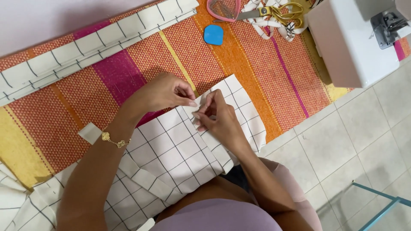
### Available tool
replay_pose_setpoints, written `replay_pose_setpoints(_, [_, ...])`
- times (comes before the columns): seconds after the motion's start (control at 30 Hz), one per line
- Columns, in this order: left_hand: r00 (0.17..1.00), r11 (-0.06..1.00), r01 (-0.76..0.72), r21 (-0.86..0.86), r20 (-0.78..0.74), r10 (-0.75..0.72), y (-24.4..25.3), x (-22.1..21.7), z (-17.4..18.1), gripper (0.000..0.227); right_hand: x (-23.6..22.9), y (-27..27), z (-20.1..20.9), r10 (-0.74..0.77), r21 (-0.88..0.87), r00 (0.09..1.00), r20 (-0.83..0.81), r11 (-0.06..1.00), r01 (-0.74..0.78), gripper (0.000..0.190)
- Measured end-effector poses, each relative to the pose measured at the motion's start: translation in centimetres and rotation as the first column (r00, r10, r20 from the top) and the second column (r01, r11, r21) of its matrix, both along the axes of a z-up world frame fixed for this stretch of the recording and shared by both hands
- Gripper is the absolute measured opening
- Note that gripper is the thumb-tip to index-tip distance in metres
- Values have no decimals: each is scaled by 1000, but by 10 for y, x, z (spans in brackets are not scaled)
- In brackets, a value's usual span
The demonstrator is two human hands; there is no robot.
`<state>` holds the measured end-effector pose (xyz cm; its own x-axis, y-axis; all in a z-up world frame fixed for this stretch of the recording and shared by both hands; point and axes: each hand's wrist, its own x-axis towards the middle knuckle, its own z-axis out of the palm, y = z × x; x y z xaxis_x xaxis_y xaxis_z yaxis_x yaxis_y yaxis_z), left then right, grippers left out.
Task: The person is preparing a fabric tote bag by folding the top edge and pinning fabric straps in place for sewing.
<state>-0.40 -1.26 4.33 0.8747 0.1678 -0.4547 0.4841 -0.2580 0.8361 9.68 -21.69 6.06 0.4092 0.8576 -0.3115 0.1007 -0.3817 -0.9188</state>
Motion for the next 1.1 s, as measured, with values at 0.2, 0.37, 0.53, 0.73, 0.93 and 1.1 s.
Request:
replay_pose_setpoints(0.2, [1000,991,-21,-132,-1,21,-3,-2,-5,21,-6,-8,0,-22,70,994,108,997,15,25])
replay_pose_setpoints(0.37, [999,977,-28,-213,35,36,-5,-1,-8,23,-9,-15,-18,-85,115,984,157,991,67,25])
replay_pose_setpoints(0.53, [995,961,67,-268,89,-45,-2,-3,-8,41,-11,-19,-26,-176,214,975,139,966,143,29])
replay_pose_setpoints(0.73, [994,936,90,-340,91,-63,-1,-5,-1,49,-9,-20,-33,-196,287,979,58,942,172,30])
replay_pose_setpoints(0.93, [993,980,34,-194,115,-12,12,-5,-24,38,-13,-16,0,-149,162,962,229,980,113,20])
replay_pose_setpoints(1.1, [995,968,-48,-247,69,67,11,-18,-8,41,-13,-15,6,-17,121,949,316,992,-22,19])
